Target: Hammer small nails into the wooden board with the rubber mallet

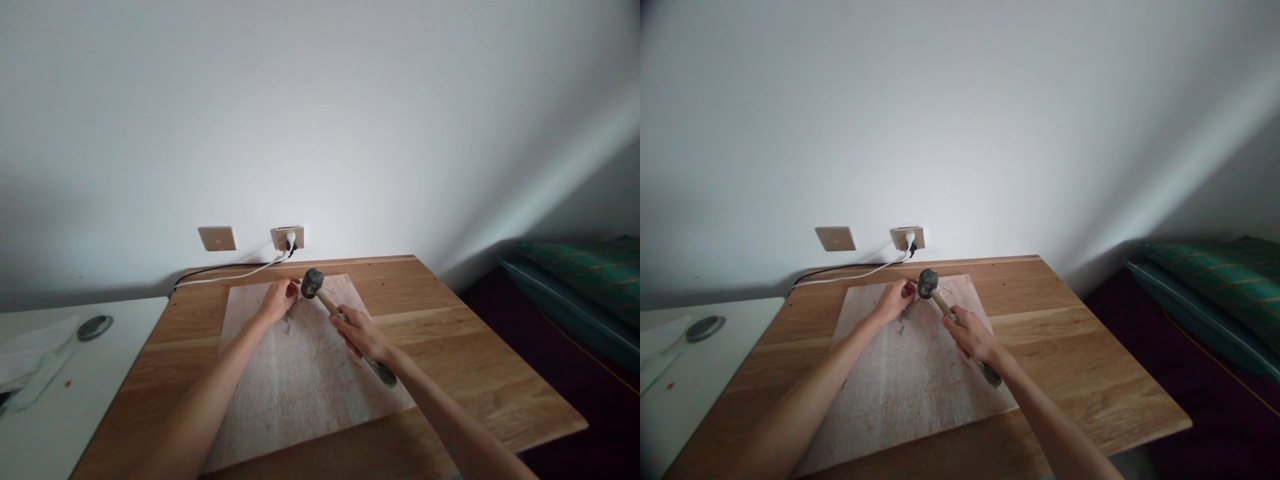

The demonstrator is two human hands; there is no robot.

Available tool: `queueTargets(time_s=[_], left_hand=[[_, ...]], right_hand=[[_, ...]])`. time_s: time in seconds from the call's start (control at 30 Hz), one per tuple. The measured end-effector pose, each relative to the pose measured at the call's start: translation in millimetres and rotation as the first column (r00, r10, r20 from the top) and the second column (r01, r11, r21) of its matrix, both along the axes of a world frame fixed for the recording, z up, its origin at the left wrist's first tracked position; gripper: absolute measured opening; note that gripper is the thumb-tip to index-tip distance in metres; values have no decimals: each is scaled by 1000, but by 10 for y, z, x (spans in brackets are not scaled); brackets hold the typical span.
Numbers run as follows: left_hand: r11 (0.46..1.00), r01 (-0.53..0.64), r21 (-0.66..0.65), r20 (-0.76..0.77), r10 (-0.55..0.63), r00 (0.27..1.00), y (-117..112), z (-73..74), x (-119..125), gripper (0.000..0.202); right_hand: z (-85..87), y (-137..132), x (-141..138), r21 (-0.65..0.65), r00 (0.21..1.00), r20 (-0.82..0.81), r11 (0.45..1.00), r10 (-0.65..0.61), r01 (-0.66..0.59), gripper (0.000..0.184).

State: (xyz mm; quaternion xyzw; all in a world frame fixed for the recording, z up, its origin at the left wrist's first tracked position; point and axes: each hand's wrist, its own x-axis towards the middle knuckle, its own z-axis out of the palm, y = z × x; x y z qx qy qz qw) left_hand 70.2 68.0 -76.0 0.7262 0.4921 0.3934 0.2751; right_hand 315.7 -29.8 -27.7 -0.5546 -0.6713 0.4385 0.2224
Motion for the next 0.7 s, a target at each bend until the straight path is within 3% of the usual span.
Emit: queueTargets(time_s=[0.7], left_hand=[[999,-25,-47,65,28,997,-41,44,-11,54]], right_hand=[[267,38,-234,7,982,189,1000,9,-10,26]])
